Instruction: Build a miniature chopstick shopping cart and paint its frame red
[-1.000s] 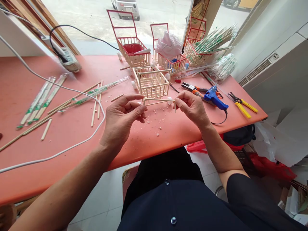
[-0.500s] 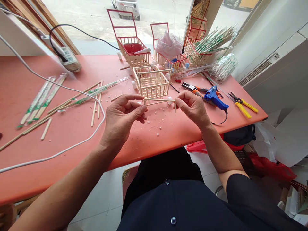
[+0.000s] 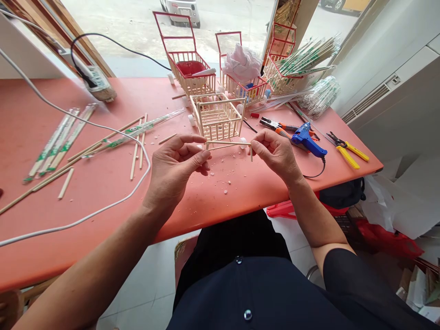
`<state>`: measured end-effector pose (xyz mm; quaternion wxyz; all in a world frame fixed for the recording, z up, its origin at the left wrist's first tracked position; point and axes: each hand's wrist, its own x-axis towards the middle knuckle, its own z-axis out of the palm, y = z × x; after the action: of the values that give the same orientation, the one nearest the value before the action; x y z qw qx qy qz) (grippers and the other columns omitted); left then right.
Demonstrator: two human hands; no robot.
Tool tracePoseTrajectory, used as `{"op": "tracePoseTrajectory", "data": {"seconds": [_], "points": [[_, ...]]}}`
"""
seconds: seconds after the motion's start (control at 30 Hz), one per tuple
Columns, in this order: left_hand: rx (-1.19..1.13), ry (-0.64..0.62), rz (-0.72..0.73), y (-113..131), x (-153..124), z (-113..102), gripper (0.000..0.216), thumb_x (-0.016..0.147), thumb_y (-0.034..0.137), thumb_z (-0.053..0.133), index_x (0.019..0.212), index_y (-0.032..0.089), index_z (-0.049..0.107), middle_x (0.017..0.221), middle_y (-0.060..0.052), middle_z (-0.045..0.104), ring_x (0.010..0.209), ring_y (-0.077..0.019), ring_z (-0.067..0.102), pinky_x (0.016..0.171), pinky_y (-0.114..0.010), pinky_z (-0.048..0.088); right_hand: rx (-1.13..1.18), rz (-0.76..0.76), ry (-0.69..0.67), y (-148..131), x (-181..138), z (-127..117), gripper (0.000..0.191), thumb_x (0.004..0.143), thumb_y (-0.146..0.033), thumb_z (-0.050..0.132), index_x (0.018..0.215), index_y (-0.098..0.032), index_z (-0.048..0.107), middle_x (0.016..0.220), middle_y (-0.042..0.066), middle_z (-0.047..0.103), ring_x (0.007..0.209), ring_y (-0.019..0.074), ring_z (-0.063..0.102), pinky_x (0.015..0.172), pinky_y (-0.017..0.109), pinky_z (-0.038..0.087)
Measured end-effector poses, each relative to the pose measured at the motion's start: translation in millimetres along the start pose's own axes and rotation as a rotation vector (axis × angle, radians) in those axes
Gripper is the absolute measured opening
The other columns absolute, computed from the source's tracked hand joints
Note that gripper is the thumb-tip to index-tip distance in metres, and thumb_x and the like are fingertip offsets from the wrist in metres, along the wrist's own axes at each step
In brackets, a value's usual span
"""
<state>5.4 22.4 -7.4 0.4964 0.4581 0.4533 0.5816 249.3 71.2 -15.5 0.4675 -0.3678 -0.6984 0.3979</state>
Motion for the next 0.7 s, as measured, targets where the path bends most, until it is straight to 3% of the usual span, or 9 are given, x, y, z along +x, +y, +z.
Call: {"op": "tracePoseTrajectory", "data": {"seconds": [0.3,0.7], "points": [[-0.012,-0.015,0.058,-3.9,0.9,-1.7,0.029,0.073,0.024,0.09,0.098,0.021,0.077,0.069,0.002,0.072,0.057,-0.0133,0.066,0.053,-0.024,0.055,0.041,-0.01,-0.021,0.1,0.5,-0.9,0.041,0.097,-0.057,0.077,0.086,-0.019,0.066,0.078,0.002,0.076,0.069,0.0119,0.069,0.071,0.028,0.059],[-0.01,-0.017,0.07,-6.1,1.2,-2.5,0.028,0.074,0.023,0.089,0.099,0.02,0.077,0.069,0.002,0.072,0.057,-0.0134,0.067,0.053,-0.024,0.057,0.062,0.034,0.019,1.4,0.2,1.9,0.046,0.095,-0.062,0.078,0.086,-0.018,0.069,0.077,0.003,0.079,0.062,0.0099,0.065,0.061,0.025,0.053]]}}
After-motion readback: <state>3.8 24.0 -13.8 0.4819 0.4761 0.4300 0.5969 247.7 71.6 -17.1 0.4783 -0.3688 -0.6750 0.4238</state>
